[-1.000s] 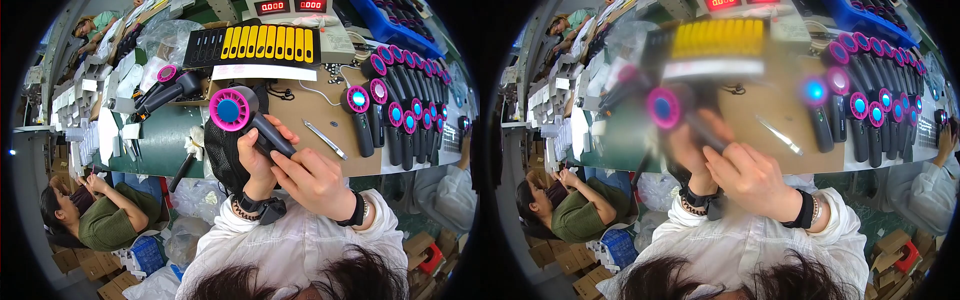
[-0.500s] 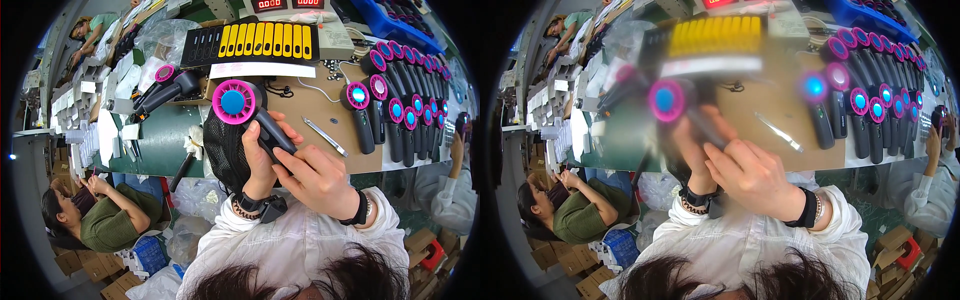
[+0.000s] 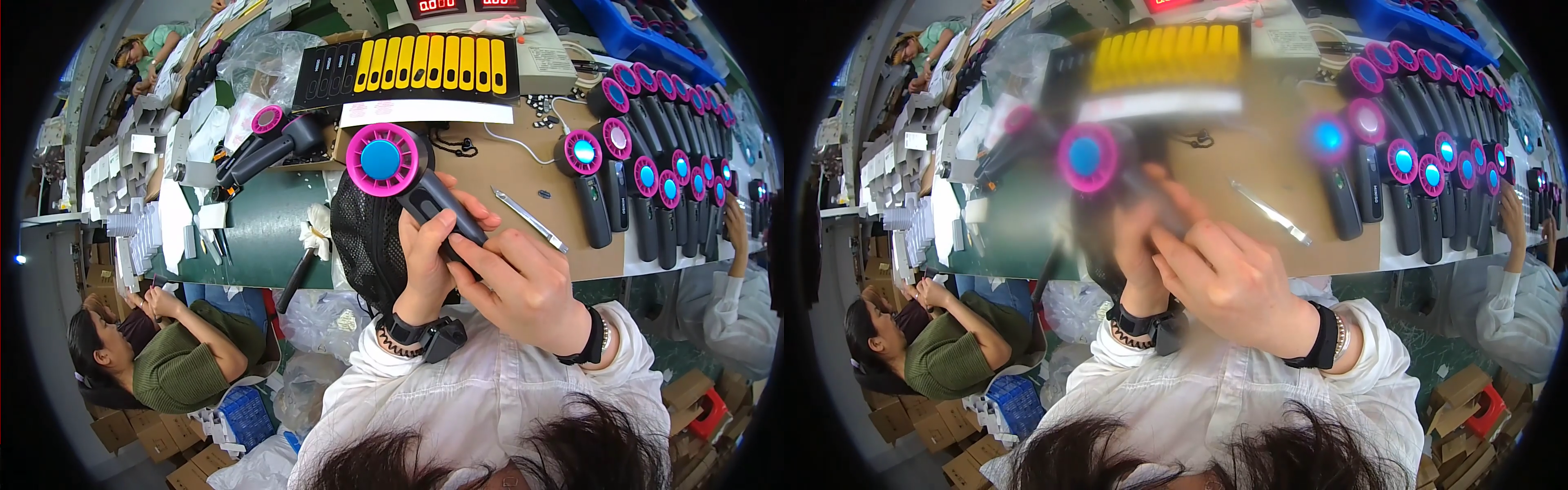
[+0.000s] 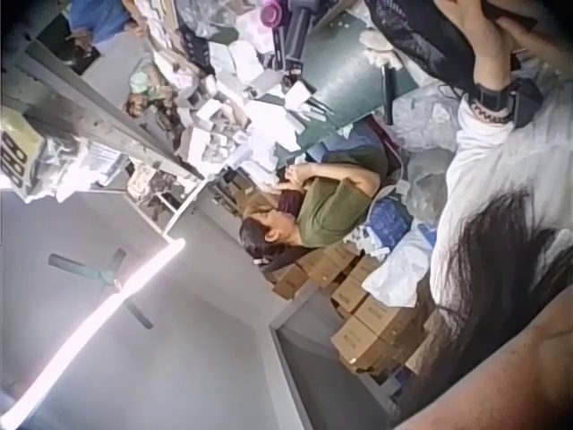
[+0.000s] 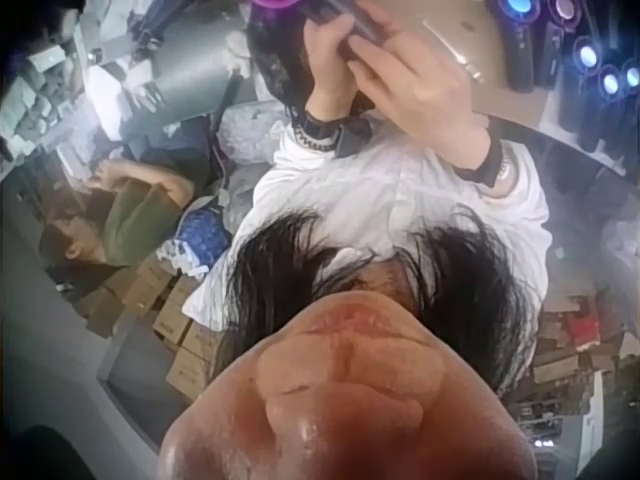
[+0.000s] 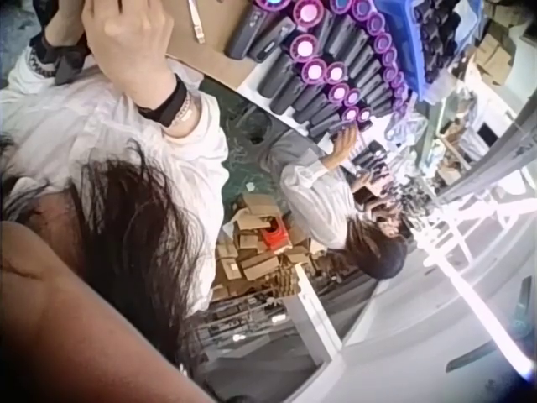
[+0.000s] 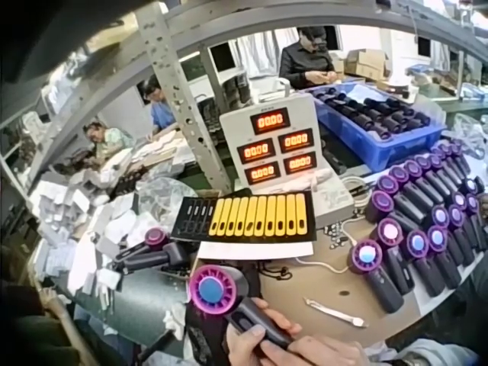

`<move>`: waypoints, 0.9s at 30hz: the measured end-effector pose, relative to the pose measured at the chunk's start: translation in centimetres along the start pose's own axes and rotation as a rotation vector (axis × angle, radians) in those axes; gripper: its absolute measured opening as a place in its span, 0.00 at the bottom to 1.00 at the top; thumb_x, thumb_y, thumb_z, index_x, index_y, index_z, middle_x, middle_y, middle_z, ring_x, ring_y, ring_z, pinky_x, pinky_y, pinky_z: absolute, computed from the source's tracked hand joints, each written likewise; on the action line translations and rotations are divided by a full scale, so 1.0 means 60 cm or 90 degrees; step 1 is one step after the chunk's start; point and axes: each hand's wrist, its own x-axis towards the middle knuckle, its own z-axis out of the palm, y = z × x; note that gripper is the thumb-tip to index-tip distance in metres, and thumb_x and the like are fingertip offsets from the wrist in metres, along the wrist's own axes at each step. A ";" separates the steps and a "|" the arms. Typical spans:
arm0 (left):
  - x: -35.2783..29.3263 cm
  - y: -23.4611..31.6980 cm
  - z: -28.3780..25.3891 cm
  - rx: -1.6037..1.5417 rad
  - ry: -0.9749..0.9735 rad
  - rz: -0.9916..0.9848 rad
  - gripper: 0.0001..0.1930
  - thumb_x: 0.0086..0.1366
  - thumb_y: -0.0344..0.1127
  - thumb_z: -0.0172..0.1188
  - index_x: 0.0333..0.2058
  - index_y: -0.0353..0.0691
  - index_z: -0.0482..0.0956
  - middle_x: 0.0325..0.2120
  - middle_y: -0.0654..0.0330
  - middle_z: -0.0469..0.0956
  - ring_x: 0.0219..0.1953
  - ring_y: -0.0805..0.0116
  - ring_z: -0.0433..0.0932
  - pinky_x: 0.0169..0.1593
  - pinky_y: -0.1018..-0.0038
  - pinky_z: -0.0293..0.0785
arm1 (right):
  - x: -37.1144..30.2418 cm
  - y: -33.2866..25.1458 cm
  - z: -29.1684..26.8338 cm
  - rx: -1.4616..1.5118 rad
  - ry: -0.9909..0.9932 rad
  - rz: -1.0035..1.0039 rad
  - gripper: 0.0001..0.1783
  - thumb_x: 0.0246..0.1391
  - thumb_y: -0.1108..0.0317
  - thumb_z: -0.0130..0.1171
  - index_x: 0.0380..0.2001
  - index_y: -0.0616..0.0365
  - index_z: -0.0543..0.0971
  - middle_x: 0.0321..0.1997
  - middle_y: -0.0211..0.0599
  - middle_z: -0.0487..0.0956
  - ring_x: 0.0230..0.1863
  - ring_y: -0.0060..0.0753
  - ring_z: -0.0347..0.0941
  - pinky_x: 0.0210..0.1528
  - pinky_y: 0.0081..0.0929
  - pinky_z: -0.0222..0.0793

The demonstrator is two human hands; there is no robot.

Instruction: The person uses a tool to pry a panel off a handheld fan, removes it, and presses a small component into the handle. They then snap a new cover into place and press the power button to test the fan.

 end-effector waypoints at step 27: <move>-0.004 0.029 0.013 0.034 -0.019 -0.066 0.22 0.54 0.27 0.52 0.48 0.34 0.56 0.33 0.50 0.72 0.35 0.60 0.76 0.38 0.68 0.75 | -0.002 -0.002 -0.009 0.008 -0.002 -0.021 0.16 0.31 0.75 0.67 0.31 0.59 0.79 0.20 0.29 0.69 0.18 0.25 0.66 0.19 0.22 0.65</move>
